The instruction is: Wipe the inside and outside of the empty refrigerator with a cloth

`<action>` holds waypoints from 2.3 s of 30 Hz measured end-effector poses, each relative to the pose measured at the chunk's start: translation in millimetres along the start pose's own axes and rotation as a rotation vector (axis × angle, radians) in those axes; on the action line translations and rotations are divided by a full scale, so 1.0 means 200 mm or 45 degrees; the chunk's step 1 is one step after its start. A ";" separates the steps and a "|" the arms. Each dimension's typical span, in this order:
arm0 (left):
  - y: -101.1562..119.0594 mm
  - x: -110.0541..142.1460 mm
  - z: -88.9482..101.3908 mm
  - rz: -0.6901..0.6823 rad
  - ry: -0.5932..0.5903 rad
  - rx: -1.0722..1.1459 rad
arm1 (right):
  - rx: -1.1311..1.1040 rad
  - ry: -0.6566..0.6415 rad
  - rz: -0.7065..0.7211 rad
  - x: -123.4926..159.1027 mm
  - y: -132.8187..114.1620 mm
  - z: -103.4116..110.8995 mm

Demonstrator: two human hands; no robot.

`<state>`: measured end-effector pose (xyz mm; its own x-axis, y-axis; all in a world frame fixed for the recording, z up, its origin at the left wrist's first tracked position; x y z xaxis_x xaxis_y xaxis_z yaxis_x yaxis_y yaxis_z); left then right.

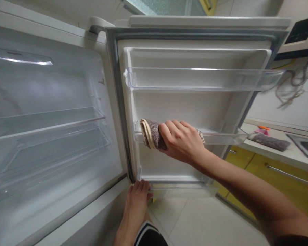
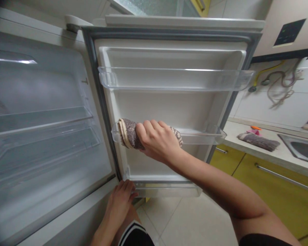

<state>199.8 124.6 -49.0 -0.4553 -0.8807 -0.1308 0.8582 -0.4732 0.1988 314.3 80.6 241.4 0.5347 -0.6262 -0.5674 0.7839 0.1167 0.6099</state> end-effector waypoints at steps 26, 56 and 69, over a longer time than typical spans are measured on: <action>-0.03 0.02 -0.02 -0.095 0.169 0.013 | 0.163 0.093 0.055 0.68 0.70 -0.06; 0.02 0.00 -0.09 -0.165 0.399 -0.014 | 0.251 0.071 0.091 0.24 0.26 0.03; 0.01 -0.04 -0.15 -0.142 0.332 -0.024 | 0.146 0.053 0.034 0.02 0.03 0.04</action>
<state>212.2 131.0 -77.7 -0.4728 -0.7867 -0.3969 0.8116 -0.5642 0.1515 318.1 73.8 247.0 0.5693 -0.5910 -0.5715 0.7294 0.0423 0.6828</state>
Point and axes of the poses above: each hand's wrist, its own x-axis away from the middle knuckle, its own z-axis out of the back of the hand, y = z × x, the point moved 8 cm from there along -x, towards the middle knuckle, and after that the axes turned 12 degrees about -y, right-handed, at the moved point
